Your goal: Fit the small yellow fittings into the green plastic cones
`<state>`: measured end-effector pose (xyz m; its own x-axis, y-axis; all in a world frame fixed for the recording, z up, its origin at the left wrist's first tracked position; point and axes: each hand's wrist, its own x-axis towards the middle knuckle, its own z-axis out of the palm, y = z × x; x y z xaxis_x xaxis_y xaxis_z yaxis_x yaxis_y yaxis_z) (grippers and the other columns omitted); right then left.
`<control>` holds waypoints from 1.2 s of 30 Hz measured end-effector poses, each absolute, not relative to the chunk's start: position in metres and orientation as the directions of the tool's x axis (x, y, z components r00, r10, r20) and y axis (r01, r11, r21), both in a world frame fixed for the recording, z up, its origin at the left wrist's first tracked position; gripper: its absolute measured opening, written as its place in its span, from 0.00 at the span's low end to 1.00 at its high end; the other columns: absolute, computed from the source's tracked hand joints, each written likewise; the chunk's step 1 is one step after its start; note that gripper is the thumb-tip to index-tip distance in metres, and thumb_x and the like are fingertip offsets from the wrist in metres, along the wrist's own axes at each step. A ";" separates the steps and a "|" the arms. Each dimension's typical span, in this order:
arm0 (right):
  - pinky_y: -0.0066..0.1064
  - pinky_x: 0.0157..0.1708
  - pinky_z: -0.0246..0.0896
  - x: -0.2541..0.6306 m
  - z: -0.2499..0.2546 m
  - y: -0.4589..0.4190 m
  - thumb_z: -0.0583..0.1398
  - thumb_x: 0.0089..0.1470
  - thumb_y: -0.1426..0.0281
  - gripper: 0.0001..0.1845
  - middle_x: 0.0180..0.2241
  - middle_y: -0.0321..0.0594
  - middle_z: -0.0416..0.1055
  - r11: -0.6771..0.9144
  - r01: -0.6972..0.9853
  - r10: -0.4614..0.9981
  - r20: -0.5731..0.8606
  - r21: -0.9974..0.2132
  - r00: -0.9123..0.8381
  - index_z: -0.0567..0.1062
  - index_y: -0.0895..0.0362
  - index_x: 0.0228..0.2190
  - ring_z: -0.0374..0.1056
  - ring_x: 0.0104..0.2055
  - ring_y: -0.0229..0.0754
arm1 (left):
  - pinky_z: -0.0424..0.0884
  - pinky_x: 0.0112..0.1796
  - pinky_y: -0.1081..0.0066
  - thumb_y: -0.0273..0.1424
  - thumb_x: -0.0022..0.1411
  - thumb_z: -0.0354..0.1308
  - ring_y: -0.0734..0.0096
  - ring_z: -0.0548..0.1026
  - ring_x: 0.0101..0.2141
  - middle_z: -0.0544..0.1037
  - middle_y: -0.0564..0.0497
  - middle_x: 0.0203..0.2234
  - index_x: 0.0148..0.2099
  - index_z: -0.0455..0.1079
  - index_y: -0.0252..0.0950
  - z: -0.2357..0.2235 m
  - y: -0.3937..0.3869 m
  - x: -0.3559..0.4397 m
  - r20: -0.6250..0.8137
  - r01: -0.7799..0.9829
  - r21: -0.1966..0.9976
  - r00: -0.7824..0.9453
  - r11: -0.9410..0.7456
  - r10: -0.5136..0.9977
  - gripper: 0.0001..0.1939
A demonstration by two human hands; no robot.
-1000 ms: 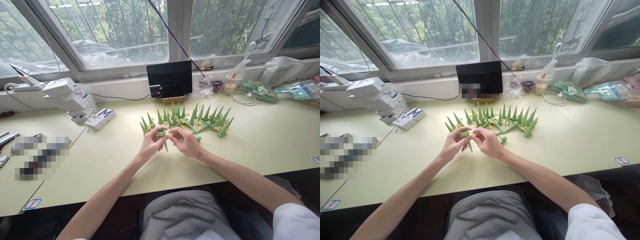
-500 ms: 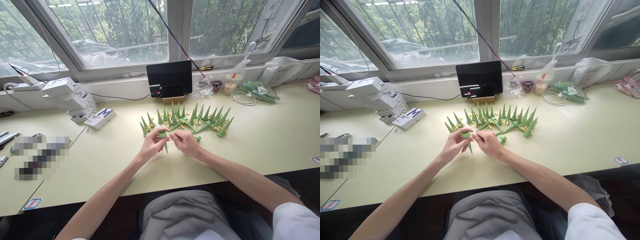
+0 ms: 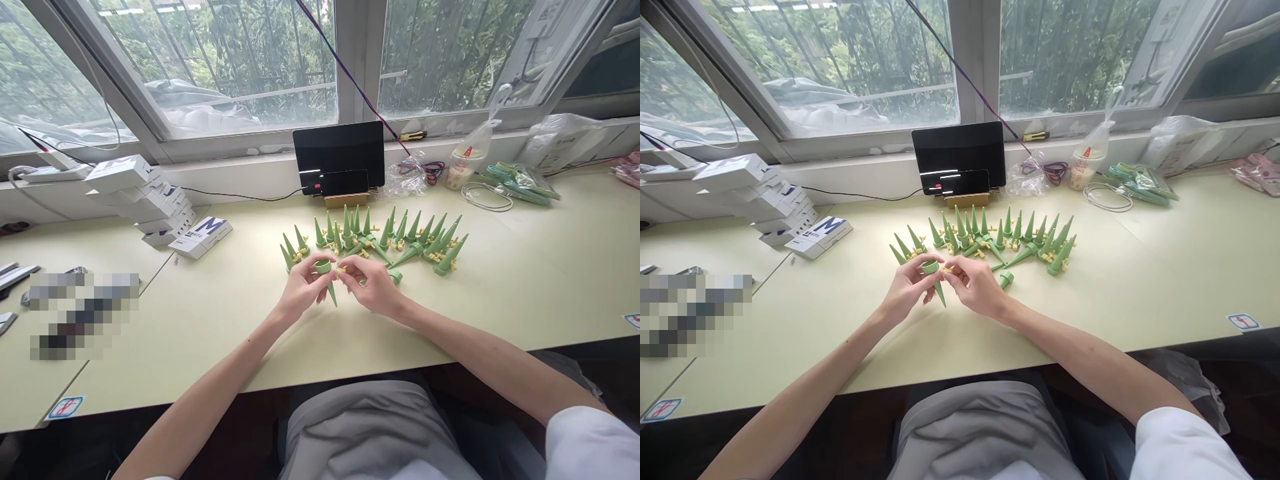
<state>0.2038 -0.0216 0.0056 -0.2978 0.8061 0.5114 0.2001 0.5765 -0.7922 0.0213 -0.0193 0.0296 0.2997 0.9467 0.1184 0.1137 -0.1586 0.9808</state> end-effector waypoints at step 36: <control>0.27 0.25 0.60 0.206 0.007 -0.022 0.55 0.66 0.63 0.11 0.23 0.34 0.69 0.572 0.242 0.808 0.489 -0.784 -0.328 0.71 0.56 0.36 0.65 0.22 0.36 | 0.62 0.17 0.79 0.40 0.59 0.67 0.81 0.66 0.14 0.69 0.59 0.16 0.46 0.72 0.36 0.031 -0.020 0.022 0.078 0.125 0.984 0.323 -0.124 0.943 0.17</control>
<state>0.2058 -0.0220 0.0071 -0.3279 0.8082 0.4892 0.2419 0.5723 -0.7835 0.0221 -0.0205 0.0306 0.3229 0.9432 0.0778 0.1248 -0.1239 0.9844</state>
